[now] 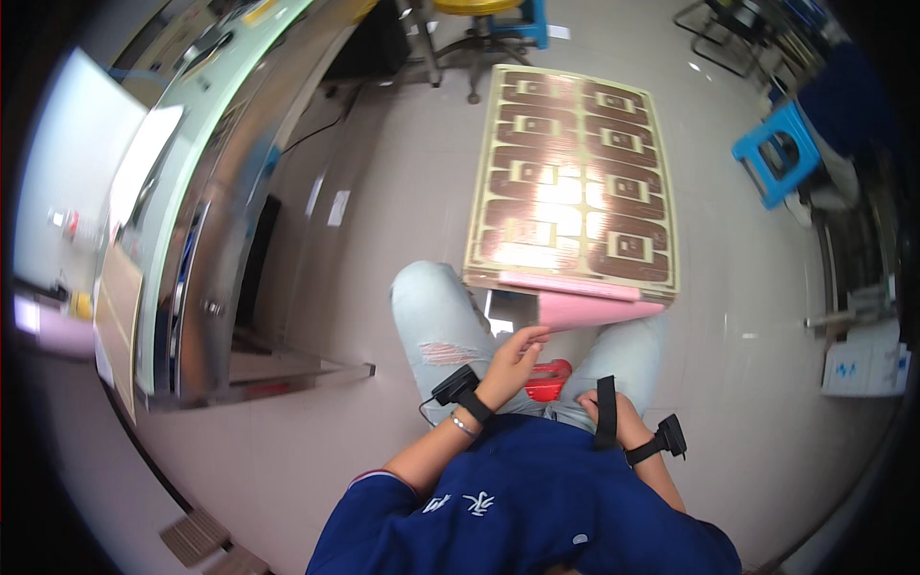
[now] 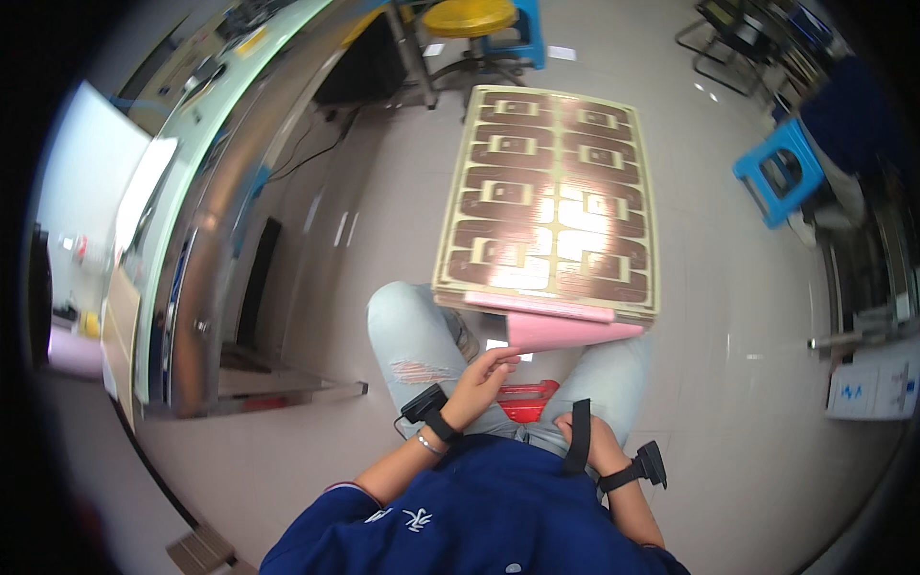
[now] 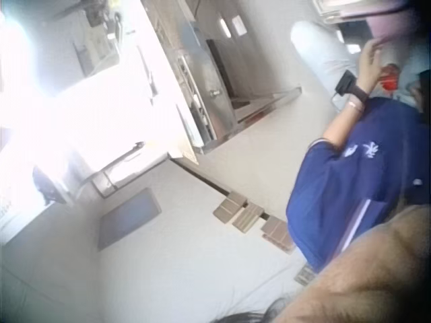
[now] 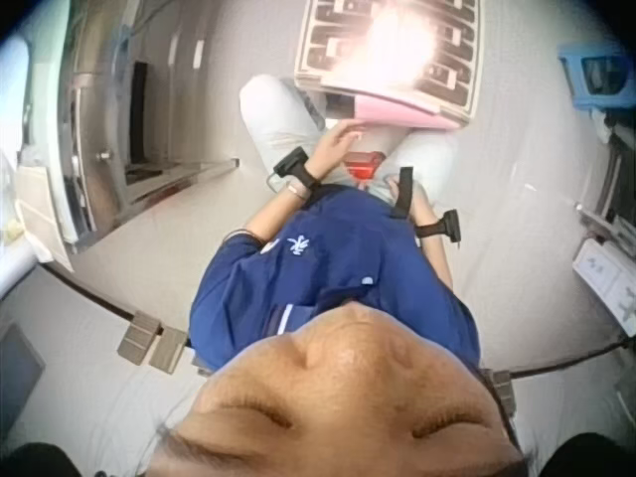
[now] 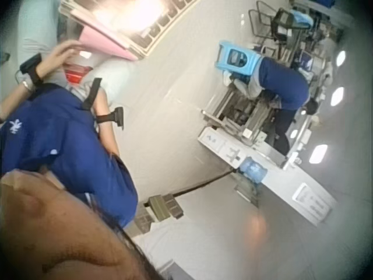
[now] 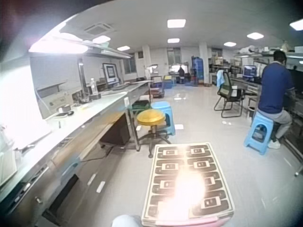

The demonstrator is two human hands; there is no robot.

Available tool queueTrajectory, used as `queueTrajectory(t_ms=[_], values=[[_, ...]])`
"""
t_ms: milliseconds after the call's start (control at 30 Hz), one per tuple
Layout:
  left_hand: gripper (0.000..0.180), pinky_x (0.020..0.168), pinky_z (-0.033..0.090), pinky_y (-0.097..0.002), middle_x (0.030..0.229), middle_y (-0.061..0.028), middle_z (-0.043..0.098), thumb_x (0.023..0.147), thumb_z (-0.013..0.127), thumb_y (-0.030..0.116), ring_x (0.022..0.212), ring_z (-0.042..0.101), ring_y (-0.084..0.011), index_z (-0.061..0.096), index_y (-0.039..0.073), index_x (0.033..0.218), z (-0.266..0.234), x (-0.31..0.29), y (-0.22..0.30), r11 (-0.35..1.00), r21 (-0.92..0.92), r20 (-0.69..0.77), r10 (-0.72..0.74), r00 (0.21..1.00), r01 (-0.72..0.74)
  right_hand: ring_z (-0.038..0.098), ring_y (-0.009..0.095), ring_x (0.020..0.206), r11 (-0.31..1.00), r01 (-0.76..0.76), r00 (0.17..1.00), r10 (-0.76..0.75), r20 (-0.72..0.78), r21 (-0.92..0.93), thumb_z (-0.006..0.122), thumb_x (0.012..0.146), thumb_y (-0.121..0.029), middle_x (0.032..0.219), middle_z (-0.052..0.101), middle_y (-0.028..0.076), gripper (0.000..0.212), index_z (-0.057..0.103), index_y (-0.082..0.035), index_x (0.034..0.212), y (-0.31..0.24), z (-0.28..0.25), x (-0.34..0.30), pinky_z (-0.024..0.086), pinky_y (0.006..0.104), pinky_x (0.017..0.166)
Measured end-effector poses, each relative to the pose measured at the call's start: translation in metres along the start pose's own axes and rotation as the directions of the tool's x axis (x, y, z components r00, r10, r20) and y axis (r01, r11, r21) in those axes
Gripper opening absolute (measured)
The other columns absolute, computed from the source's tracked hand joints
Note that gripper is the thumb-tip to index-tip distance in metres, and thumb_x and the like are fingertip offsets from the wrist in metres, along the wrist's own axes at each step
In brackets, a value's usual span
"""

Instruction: Inspecting flexible copper circuit board sheets by removing them from a binder and checking their surfaces.

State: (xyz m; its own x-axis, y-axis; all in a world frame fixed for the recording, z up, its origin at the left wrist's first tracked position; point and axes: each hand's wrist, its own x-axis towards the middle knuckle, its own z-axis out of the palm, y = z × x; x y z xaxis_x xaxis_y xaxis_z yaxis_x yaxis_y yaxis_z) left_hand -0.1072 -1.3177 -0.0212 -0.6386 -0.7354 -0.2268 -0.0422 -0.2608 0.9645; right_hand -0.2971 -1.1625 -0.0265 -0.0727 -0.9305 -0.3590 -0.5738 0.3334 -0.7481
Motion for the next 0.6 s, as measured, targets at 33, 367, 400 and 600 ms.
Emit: queueTrajectory(t_ms=[33,367,400,600], values=[[0.031,0.088,0.042,-0.0252,0.111,-0.0074,0.058,0.091,0.044,0.008,0.101,0.052,-0.0118,0.048,0.003,0.122,0.001,-0.001,0.002,1.0,-0.009,-0.014,-0.006,1.0,0.006,0.061,0.031,0.076,1.0,-0.023,0.999,0.024,-0.03,0.017,0.054,0.086,-0.019,0.082,0.064,0.015,0.019,0.063,-0.003,0.09,0.0,-0.002,0.001,0.048,0.0354,0.07],[0.03,0.085,0.043,-0.0262,0.115,-0.0075,0.056,0.093,0.043,0.01,0.1,0.054,-0.0138,0.048,0.003,0.121,0.029,0.021,0.028,0.994,0.105,0.091,-0.032,0.995,0.023,0.058,0.036,0.078,0.987,0.116,0.981,-0.095,-0.169,0.115,0.052,0.085,-0.02,0.084,0.061,0.016,0.018,0.061,-0.006,0.09,0.023,-0.007,-0.005,0.047,0.0395,0.068],[0.029,0.085,0.043,-0.0263,0.115,-0.0075,0.056,0.093,0.044,0.01,0.1,0.054,-0.014,0.048,0.003,0.121,0.032,0.024,0.032,0.994,0.103,0.093,-0.028,0.995,0.019,0.058,0.035,0.079,0.984,0.079,0.989,-0.057,-0.137,0.16,0.052,0.084,-0.019,0.085,0.062,0.016,0.017,0.061,-0.005,0.09,0.023,-0.011,-0.005,0.047,0.039,0.069],[0.028,0.085,0.044,-0.0264,0.112,-0.0088,0.058,0.094,0.044,0.012,0.099,0.055,-0.0148,0.05,0.002,0.12,0.022,0.024,0.064,0.994,0.106,0.003,0.029,1.0,-0.029,0.06,0.025,0.065,0.945,0.237,0.959,-0.191,-0.209,0.225,0.054,0.084,-0.013,0.073,0.06,0.013,0.016,0.062,-0.001,0.093,0.036,-0.004,0.001,0.048,0.0329,0.061]])
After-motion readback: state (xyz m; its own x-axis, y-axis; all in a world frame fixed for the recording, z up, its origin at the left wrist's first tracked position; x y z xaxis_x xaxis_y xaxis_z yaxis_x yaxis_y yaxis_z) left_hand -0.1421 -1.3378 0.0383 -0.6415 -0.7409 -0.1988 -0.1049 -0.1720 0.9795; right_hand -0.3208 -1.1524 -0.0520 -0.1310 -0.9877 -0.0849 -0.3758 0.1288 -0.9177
